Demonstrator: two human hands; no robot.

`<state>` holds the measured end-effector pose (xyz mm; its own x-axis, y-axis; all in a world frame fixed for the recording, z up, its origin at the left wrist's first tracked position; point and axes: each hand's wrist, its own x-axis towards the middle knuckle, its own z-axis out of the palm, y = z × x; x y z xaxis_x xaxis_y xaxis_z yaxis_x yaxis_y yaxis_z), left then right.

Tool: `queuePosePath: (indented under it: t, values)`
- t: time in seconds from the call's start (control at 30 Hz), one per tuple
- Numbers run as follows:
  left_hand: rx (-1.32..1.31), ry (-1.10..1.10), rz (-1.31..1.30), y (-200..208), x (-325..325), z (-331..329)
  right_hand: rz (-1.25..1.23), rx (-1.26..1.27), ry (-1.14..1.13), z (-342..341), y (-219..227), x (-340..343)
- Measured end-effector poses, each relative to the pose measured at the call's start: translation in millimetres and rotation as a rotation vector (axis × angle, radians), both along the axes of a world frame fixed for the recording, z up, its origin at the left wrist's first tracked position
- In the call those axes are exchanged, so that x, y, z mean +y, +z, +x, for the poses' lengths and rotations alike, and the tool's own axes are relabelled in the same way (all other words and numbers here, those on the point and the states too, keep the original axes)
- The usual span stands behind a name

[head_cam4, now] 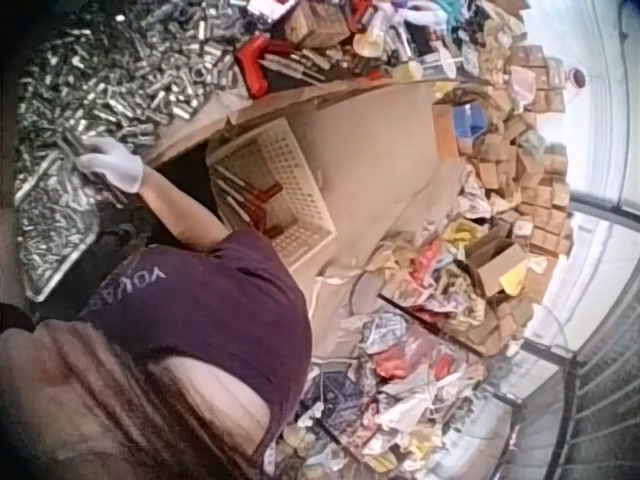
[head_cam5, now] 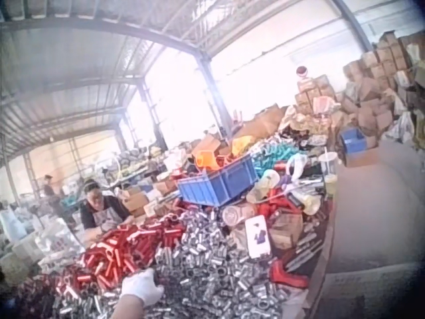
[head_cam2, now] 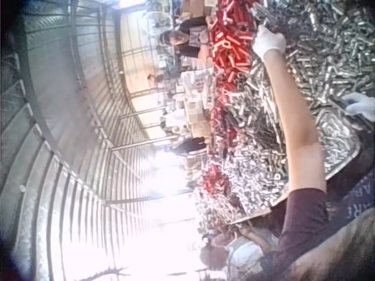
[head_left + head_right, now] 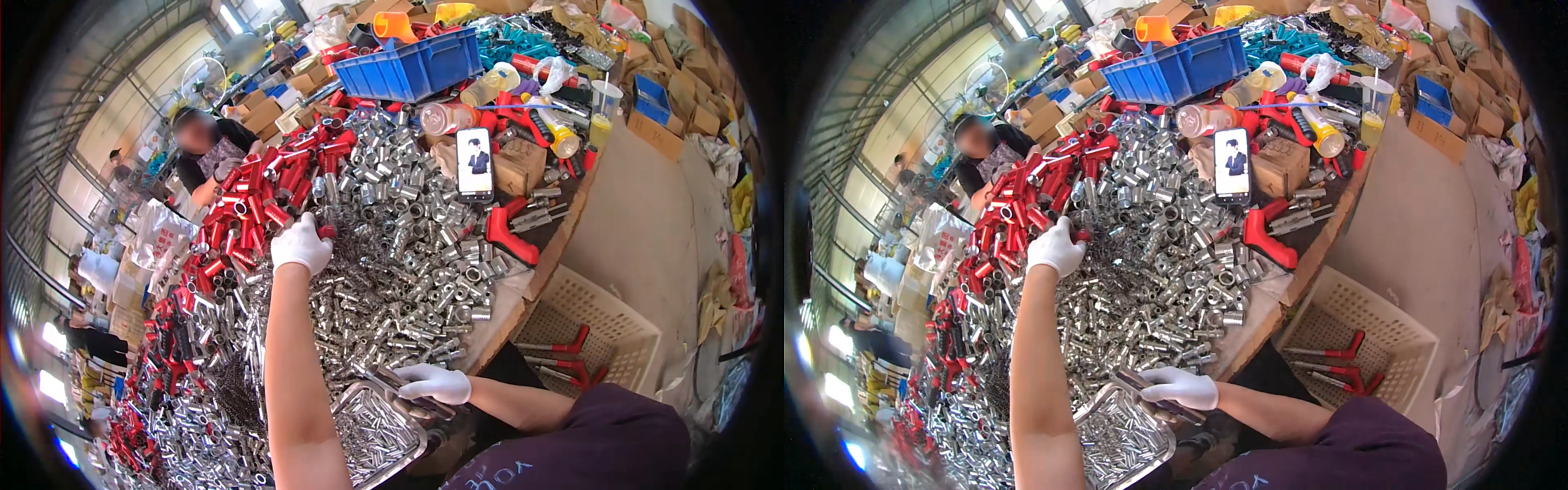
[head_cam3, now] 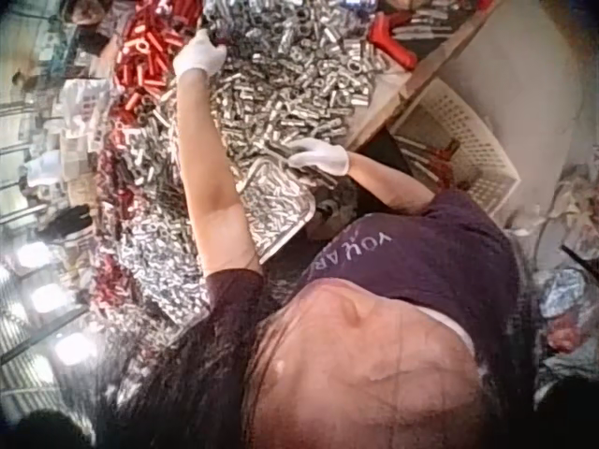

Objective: The person assembles hand tools by retrieving metal tubes, inserting small metal components from a tray into the tubes, and attaching plastic handles by hand.

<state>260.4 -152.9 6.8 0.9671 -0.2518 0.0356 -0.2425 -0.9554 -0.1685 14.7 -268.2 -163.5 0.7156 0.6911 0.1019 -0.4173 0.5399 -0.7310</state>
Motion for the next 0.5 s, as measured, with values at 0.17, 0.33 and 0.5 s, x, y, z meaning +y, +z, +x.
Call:
queuePosePath:
  t: [0.17,0.33,0.5]
  values:
    - [-0.443,-0.031,-0.171,-12.6,20.6,-5.6,0.005,-0.005,-0.013,-1.3,7.3,2.1]
    - [-0.839,-0.248,-0.528,17.8,36.5,-56.6,-0.030,-0.021,-0.025,-6.5,7.4,-0.2]
    - [-0.268,-0.319,-0.982,0.7,62.6,-223.2,-0.038,0.022,-0.044,-9.0,7.1,-1.1]
